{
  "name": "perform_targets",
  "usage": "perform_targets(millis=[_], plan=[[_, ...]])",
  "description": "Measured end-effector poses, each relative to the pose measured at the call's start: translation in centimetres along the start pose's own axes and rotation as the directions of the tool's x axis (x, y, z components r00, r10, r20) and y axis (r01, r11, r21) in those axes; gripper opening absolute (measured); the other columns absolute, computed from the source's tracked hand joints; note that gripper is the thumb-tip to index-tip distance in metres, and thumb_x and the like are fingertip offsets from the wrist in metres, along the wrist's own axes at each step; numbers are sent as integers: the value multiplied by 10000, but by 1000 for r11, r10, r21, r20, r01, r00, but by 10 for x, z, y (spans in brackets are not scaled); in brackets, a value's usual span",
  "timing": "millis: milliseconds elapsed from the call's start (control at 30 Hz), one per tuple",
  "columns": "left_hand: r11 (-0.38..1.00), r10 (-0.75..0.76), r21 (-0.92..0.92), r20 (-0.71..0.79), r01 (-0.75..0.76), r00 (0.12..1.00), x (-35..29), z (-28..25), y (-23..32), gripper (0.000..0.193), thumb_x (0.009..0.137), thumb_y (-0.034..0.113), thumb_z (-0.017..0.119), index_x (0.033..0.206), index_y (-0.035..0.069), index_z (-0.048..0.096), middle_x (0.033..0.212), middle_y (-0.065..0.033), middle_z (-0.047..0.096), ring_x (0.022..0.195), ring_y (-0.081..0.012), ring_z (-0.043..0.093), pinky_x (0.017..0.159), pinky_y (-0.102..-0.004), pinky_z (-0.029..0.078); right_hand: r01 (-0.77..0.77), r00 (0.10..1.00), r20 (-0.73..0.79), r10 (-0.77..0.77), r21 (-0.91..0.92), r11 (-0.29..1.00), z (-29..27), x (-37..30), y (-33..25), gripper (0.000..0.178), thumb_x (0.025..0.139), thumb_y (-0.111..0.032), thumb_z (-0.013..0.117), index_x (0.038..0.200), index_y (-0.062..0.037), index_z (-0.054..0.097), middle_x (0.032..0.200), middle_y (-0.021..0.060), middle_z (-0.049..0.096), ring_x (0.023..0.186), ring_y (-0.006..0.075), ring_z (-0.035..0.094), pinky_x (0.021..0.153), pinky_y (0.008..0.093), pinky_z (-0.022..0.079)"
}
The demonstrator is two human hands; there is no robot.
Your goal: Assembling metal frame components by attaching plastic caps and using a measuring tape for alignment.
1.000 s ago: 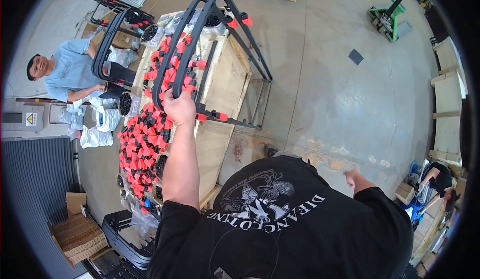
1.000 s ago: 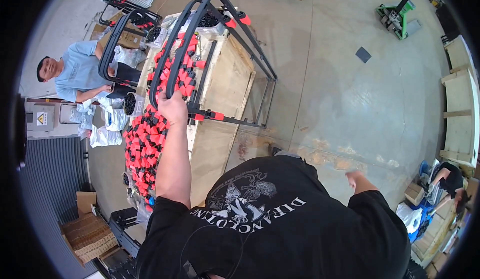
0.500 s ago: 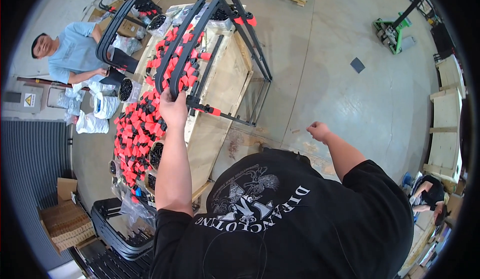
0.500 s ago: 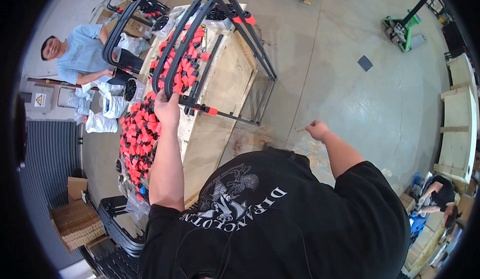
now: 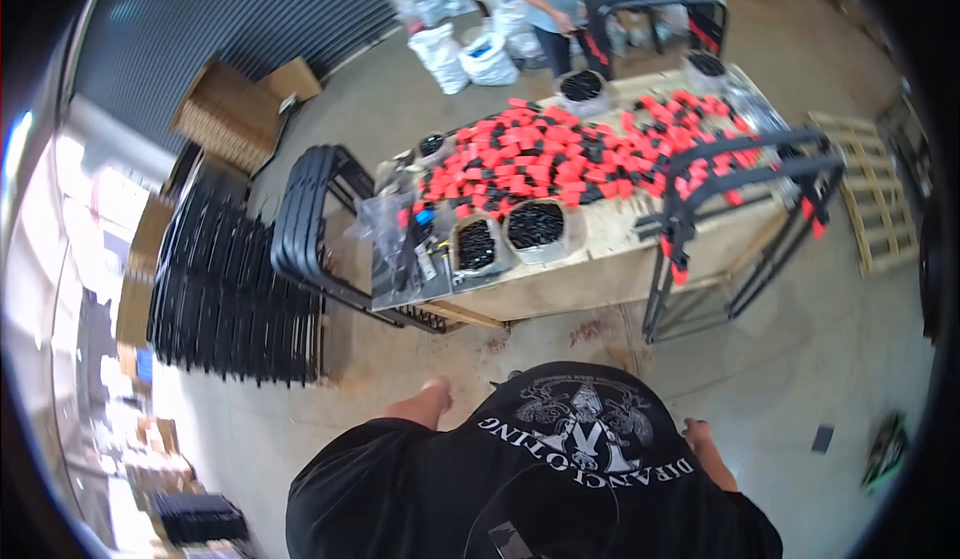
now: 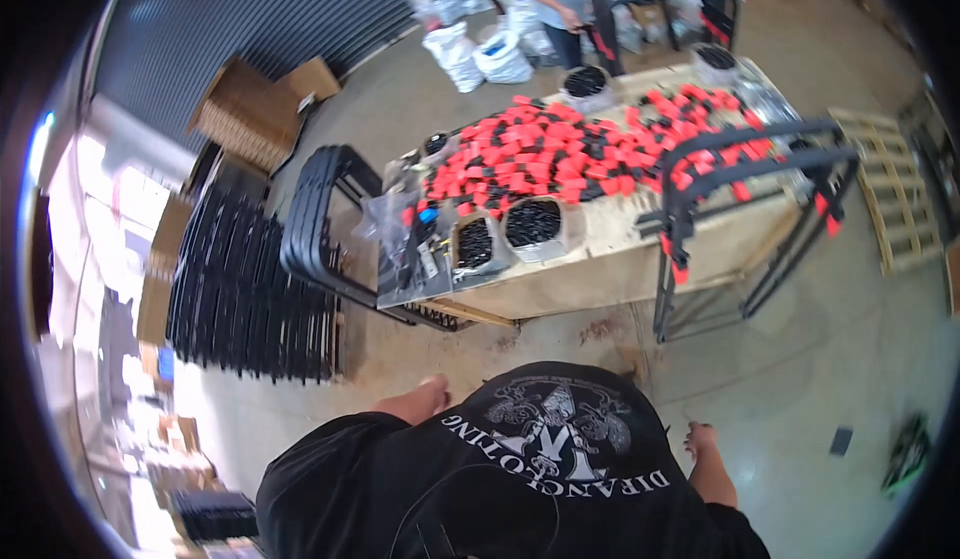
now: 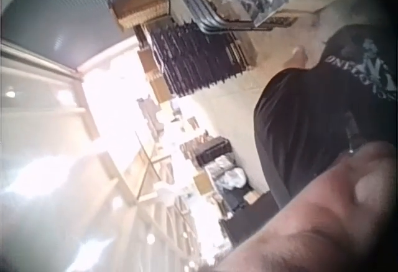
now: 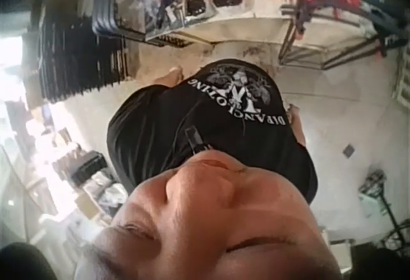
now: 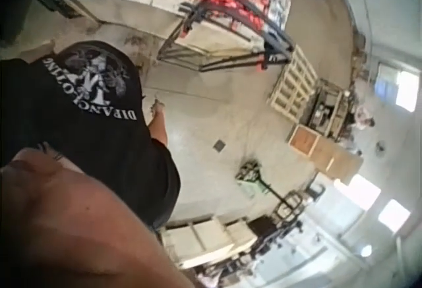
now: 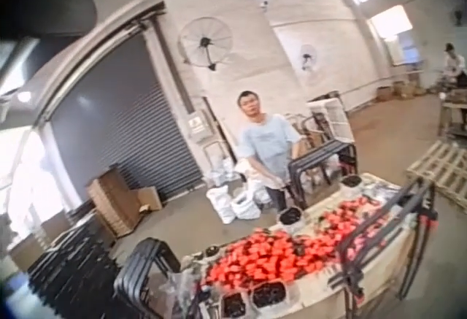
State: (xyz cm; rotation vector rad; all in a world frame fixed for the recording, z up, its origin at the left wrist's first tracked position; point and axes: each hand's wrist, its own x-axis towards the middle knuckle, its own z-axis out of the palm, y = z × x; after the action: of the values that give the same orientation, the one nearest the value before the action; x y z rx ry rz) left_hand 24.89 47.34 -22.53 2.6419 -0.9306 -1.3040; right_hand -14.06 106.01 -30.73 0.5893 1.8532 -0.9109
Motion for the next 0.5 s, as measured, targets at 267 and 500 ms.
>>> perform_targets(millis=[267, 500], plan=[[733, 388, -426, -378, -530, 841, 66, -125, 116, 323, 920, 287, 608, 1092, 16, 639, 869, -99, 645, 762, -220, 598, 687, -389, 483, 161, 984, -61, -170, -126, 979, 48, -32, -100, 329, 922, -251, 626, 1176, -58, 545, 779, 91, 592, 602, 232, 592, 514, 392, 462], [380, 478, -713, -394, -589, 785, 151, -285, 305, 395, 863, 289, 651, 1103, -22, 697, 992, -180, 732, 940, -315, 697, 845, -408, 527, 331, 939, 33, -343, -360, 872, 128, -55, -109, 281, 904, -219, 628, 1127, -61, 561, 743, 89, 582, 575, 238, 577, 474, 402, 442]])
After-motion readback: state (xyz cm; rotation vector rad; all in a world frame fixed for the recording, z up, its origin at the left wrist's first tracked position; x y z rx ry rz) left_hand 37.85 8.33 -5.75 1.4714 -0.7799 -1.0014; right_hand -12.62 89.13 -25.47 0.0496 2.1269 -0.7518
